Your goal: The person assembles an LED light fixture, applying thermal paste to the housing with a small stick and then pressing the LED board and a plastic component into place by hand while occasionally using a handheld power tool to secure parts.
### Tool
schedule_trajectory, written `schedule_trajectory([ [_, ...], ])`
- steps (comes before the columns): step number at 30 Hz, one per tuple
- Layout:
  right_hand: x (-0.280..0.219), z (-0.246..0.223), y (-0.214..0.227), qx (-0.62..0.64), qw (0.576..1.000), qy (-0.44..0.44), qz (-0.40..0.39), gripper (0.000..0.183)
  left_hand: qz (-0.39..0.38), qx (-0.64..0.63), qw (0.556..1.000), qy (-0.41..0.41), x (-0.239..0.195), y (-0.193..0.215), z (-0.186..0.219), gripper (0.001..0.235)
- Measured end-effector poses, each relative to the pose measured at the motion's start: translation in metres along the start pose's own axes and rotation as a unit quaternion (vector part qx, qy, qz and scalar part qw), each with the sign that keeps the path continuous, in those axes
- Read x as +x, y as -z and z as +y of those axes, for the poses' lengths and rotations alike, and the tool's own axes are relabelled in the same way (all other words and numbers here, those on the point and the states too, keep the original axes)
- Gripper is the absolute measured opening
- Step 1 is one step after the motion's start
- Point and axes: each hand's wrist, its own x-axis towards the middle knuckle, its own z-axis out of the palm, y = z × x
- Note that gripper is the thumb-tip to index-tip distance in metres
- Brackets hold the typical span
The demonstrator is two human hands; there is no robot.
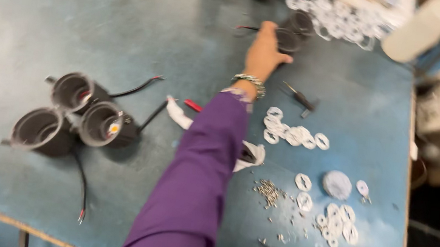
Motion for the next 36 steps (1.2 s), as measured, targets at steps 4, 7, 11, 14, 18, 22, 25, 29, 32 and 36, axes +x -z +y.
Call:
schedule_trajectory([
  [4, 0.003, 0.008, -0.005, -0.016, 0.996, -0.032, -0.087, 0.024, 0.016, 0.092, 0.991, 0.091, 0.010, 0.018, 0.032, 0.110],
  [7, 0.007, 0.058, 0.016, -0.025, 0.992, -0.056, -0.113, 0.023, 0.030, 0.105, 0.989, 0.100, 0.011, 0.017, 0.017, 0.127],
  [11, -0.012, 0.050, 0.011, -0.035, 0.991, -0.056, -0.113, 0.021, -0.013, 0.246, 0.969, -0.003, 0.011, 0.019, -0.023, 0.127],
  [14, -0.046, 0.016, -0.003, -0.029, 0.994, -0.049, -0.098, 0.019, -0.246, 0.340, 0.908, -0.003, 0.004, 0.069, -0.026, 0.102],
  [18, -0.072, -0.013, 0.009, -0.015, 0.999, -0.025, -0.045, 0.017, -0.388, 0.396, 0.821, -0.133, -0.038, 0.213, -0.012, 0.103],
  [22, -0.068, -0.065, 0.031, 0.009, 1.000, -0.002, 0.002, 0.015, -0.340, 0.474, 0.800, -0.140, -0.123, 0.338, -0.026, 0.123],
  [25, -0.060, -0.106, 0.041, 0.023, 1.000, 0.011, 0.014, 0.014, -0.292, 0.502, 0.799, -0.158, -0.166, 0.361, -0.049, 0.111],
  [29, -0.055, -0.138, 0.051, 0.038, 0.999, 0.012, 0.003, 0.013, -0.213, 0.435, 0.845, -0.226, -0.196, 0.360, -0.052, 0.090],
  [32, -0.056, -0.138, 0.056, 0.053, 0.999, -0.001, 0.005, 0.012, -0.193, 0.422, 0.840, -0.280, -0.220, 0.354, -0.020, 0.091],
  [36, -0.059, -0.134, 0.054, 0.059, 0.998, -0.030, 0.008, 0.013, -0.198, 0.372, 0.852, -0.310, -0.245, 0.354, 0.042, 0.091],
])
